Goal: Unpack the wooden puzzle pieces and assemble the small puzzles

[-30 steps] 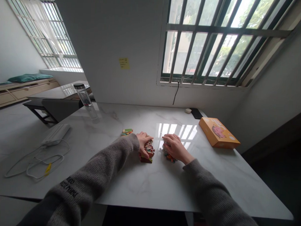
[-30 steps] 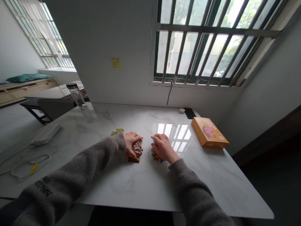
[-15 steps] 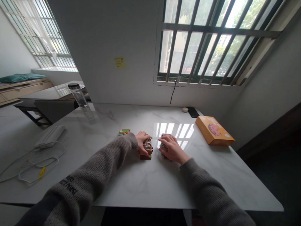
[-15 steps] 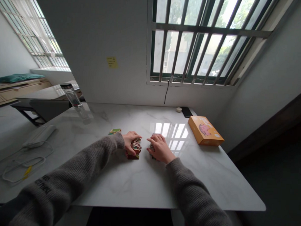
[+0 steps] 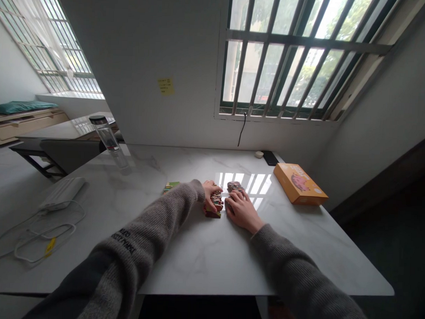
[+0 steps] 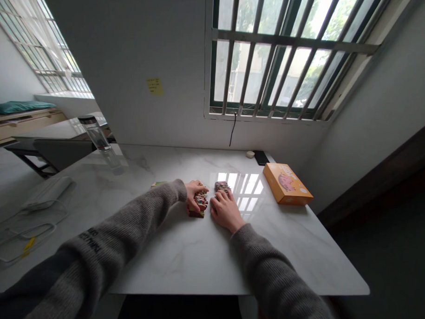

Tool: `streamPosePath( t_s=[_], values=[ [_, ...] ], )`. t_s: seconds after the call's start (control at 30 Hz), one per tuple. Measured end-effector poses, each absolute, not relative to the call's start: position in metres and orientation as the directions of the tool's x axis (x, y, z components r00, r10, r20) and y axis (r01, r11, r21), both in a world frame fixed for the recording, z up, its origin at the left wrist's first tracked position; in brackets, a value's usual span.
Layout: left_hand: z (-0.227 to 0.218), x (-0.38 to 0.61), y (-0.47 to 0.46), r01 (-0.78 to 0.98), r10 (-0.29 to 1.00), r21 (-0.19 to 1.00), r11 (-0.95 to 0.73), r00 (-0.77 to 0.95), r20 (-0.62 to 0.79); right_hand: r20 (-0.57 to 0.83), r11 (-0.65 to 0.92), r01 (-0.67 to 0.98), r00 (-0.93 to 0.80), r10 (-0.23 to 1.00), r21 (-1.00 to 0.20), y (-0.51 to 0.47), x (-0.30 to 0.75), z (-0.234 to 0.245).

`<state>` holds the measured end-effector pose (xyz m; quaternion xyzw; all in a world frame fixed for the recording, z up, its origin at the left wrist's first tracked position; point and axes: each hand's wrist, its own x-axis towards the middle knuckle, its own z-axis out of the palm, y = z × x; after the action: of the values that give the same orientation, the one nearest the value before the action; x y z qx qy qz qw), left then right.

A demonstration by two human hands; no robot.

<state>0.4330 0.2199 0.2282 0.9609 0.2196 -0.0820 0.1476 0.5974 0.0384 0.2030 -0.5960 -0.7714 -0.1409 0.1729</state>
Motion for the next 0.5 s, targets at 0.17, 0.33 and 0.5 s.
streamPosePath(
  t_s=[0.17,0.33,0.5],
  values=[
    [0.229,0.436,0.217,0.460,0.409,0.273,-0.845,0.885,-0.225,0.439,0.228,0.974,-0.208,0.874,0.006,0.044,0.605,0.199],
    [0.239,0.420,0.215,0.427,0.411,0.361,-0.829,0.903,-0.123,0.444,0.233,0.972,-0.212,0.870,0.007,0.040,0.605,0.200],
    [0.257,0.354,0.245,0.468,0.504,0.354,-0.810,0.864,0.009,0.526,0.207,0.977,-0.154,0.836,-0.044,0.036,0.602,0.212]
  ],
)
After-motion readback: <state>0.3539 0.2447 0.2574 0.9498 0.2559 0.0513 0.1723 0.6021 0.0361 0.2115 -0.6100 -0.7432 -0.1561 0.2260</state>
